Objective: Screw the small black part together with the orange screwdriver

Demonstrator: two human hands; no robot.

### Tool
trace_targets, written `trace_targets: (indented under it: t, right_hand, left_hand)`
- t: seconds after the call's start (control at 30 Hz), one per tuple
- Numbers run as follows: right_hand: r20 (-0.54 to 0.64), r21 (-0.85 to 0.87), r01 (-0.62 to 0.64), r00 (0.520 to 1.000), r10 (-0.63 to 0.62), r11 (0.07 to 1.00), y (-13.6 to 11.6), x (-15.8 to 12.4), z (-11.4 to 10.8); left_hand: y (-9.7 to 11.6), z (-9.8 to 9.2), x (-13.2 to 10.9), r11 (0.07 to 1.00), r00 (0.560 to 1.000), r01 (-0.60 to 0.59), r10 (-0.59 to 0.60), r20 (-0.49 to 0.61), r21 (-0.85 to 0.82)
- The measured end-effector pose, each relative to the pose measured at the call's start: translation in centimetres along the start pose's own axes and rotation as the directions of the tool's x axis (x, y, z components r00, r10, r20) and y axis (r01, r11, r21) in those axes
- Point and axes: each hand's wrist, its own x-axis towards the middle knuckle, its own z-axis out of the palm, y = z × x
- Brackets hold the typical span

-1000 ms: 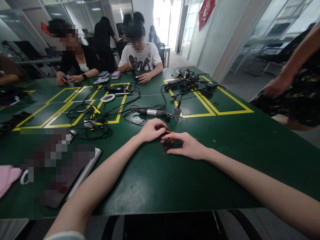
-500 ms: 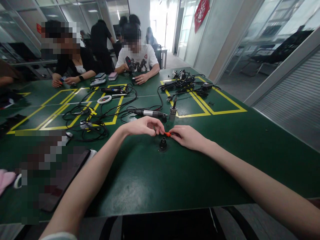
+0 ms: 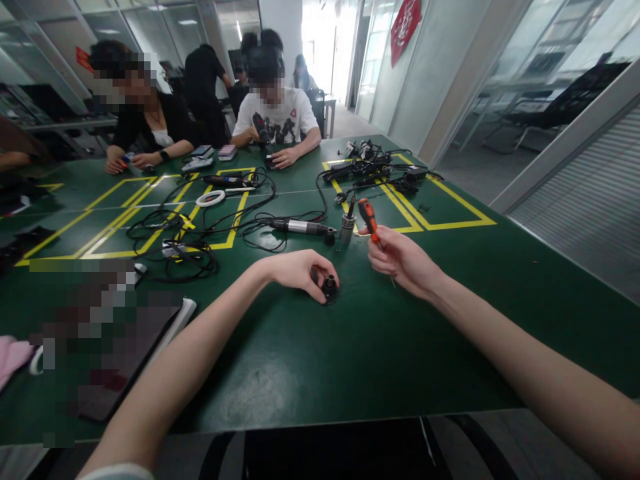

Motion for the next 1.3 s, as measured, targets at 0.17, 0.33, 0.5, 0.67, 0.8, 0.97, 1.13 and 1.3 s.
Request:
trace_targets:
  t: [0.17, 0.33, 0.5, 0.67, 0.8, 0.97, 1.13, 1.3]
  right_hand:
    - [-0.117, 0.186, 0.173, 0.981, -0.153, 0.967, -0.9, -0.7, 1.2]
    - [-0.085, 0.220, 0.210, 0.977, -0.196, 0.953, -1.2, -0.8, 2.0]
    - [-0.071, 0.275, 0.173, 0.985, -0.160, 0.946, -0.6, -0.9, 2.6]
    - [-0.140, 0.252, 0.228, 0.970, -0.198, 0.940, -0.6, -0.9, 2.9]
    - [-0.147, 0.168, 0.265, 0.959, -0.242, 0.949, -0.6, -1.2, 2.8]
    - [-0.098, 0.065, 0.219, 0.972, -0.212, 0.974, 0.0, -1.4, 2.7]
    - [-0.062, 0.054, 0.180, 0.982, -0.176, 0.982, 0.8, -1.4, 2.9]
    - [-0.075, 0.060, 0.183, 0.981, -0.179, 0.981, 0.5, -1.4, 3.0]
  left_hand:
    - [-0.5, 0.3, 0.2, 0.995, 0.999, -0.010, 0.006, -0.038, -0.096]
    - [-1.4, -0.2, 0.3, 0.988, 0.999, 0.020, -0.014, 0.040, -0.154]
    - [-1.7, -0.2, 0.5, 0.988, 0.999, -0.008, 0.014, 0.040, -0.156]
    - [-1.6, 0.1, 0.6, 0.981, 1.000, -0.017, 0.017, 0.003, -0.192]
    - [-1.5, 0.0, 0.5, 0.980, 1.000, 0.007, -0.010, -0.012, -0.200]
    - [-1.4, -0.1, 0.4, 0.980, 1.000, 0.019, -0.017, 0.011, -0.199]
    - [-1.3, -0.2, 0.3, 0.982, 0.999, 0.029, -0.026, 0.018, -0.189]
    - [-1.3, 0.0, 0.3, 0.983, 0.999, 0.044, -0.046, -0.006, -0.180]
